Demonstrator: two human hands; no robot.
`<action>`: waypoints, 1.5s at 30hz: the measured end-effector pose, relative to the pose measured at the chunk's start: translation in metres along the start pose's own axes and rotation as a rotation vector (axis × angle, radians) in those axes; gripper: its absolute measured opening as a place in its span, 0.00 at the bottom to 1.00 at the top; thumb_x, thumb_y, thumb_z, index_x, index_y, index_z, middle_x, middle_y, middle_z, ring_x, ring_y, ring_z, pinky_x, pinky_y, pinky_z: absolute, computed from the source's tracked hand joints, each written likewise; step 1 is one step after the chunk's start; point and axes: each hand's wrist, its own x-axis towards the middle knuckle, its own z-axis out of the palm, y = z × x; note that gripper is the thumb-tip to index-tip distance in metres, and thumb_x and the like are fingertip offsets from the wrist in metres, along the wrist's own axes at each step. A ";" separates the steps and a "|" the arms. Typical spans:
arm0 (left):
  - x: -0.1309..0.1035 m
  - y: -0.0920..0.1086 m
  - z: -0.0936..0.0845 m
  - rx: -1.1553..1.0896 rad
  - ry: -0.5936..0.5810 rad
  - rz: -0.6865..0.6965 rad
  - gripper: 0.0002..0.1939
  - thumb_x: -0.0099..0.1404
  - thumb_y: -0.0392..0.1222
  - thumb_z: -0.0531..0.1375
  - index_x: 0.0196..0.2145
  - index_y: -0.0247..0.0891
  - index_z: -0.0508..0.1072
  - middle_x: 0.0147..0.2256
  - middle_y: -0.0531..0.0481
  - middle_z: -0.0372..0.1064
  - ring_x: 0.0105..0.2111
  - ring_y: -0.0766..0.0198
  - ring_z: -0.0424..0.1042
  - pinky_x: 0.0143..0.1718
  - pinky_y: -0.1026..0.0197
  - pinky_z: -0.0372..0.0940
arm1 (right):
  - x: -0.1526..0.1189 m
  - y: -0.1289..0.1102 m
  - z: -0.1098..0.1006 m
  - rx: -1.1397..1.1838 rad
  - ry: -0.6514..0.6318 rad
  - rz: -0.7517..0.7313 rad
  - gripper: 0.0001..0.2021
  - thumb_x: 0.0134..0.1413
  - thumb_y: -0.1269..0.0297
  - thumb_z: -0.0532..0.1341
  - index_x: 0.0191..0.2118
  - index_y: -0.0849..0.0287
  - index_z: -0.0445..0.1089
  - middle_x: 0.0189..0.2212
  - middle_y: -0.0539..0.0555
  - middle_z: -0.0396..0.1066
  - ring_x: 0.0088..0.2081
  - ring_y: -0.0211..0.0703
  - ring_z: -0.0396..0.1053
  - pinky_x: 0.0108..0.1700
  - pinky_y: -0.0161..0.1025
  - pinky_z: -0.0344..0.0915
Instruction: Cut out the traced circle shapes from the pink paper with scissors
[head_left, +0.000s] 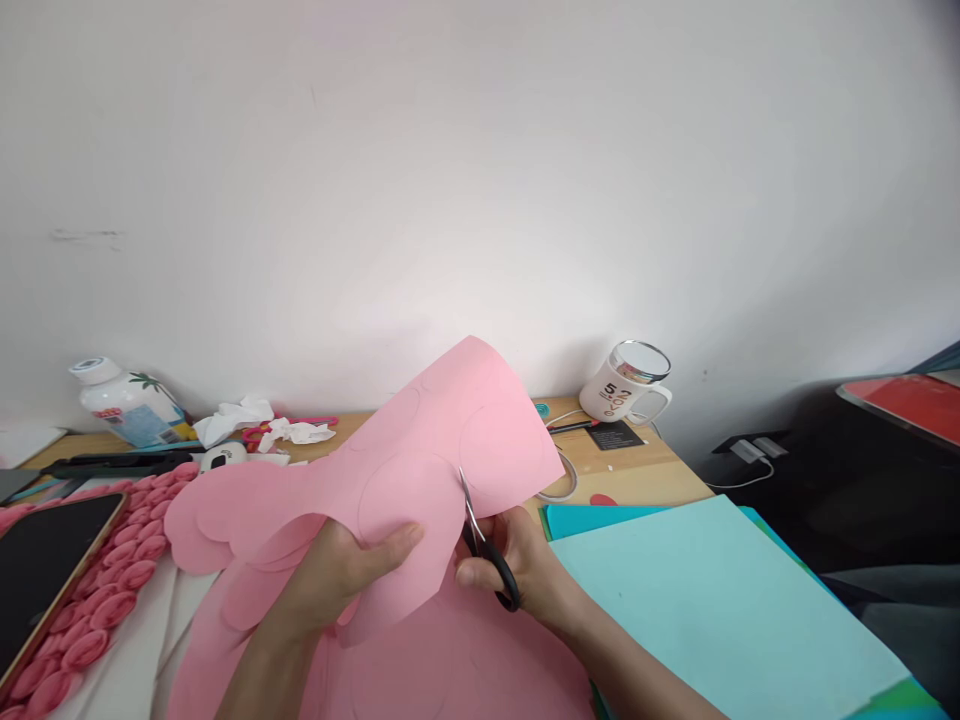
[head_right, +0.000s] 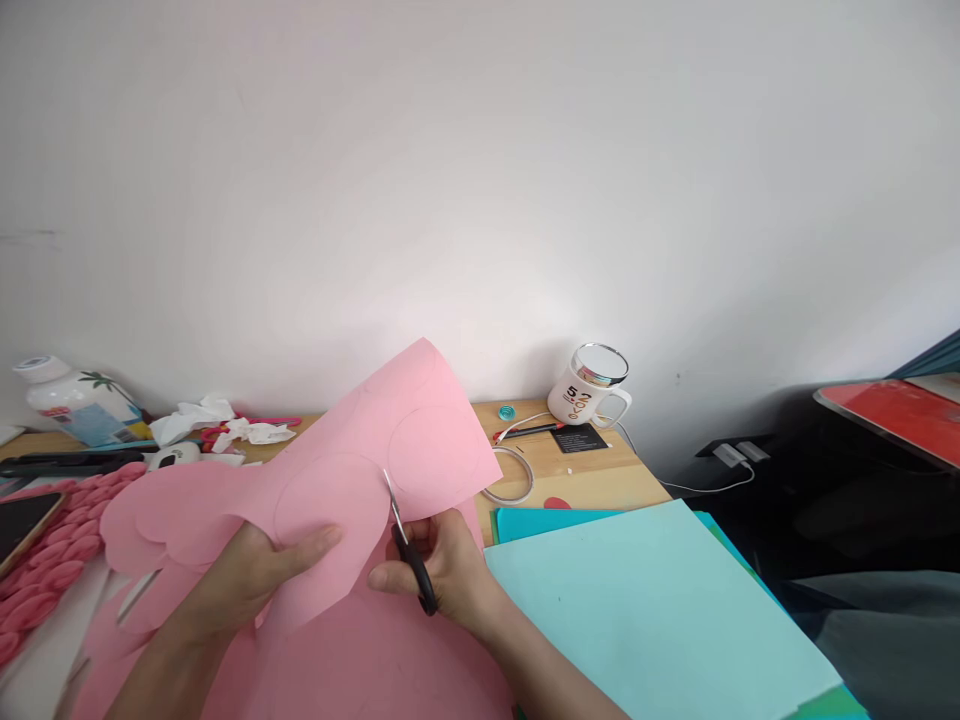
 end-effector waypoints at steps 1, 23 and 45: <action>0.000 0.000 0.000 -0.006 -0.006 0.001 0.21 0.47 0.53 0.64 0.35 0.36 0.75 0.37 0.42 0.76 0.41 0.49 0.72 0.41 0.51 0.67 | 0.000 0.000 0.000 -0.005 0.002 0.002 0.19 0.34 0.62 0.73 0.28 0.62 0.62 0.18 0.44 0.57 0.21 0.31 0.51 0.21 0.31 0.46; -0.004 0.006 -0.006 -0.015 0.025 -0.071 0.15 0.43 0.50 0.66 0.23 0.36 0.75 0.25 0.46 0.75 0.29 0.53 0.73 0.28 0.58 0.68 | -0.001 0.000 0.001 -0.029 0.034 -0.010 0.22 0.33 0.66 0.73 0.31 0.59 0.59 0.17 0.41 0.50 0.19 0.30 0.48 0.18 0.29 0.46; 0.002 -0.001 0.020 -0.379 -0.419 0.007 0.15 0.51 0.47 0.64 0.35 0.37 0.76 0.20 0.49 0.70 0.17 0.66 0.67 0.20 0.61 0.65 | -0.001 -0.012 0.006 -0.256 0.449 -0.075 0.13 0.44 0.60 0.61 0.16 0.60 0.62 0.14 0.50 0.62 0.20 0.37 0.59 0.22 0.34 0.56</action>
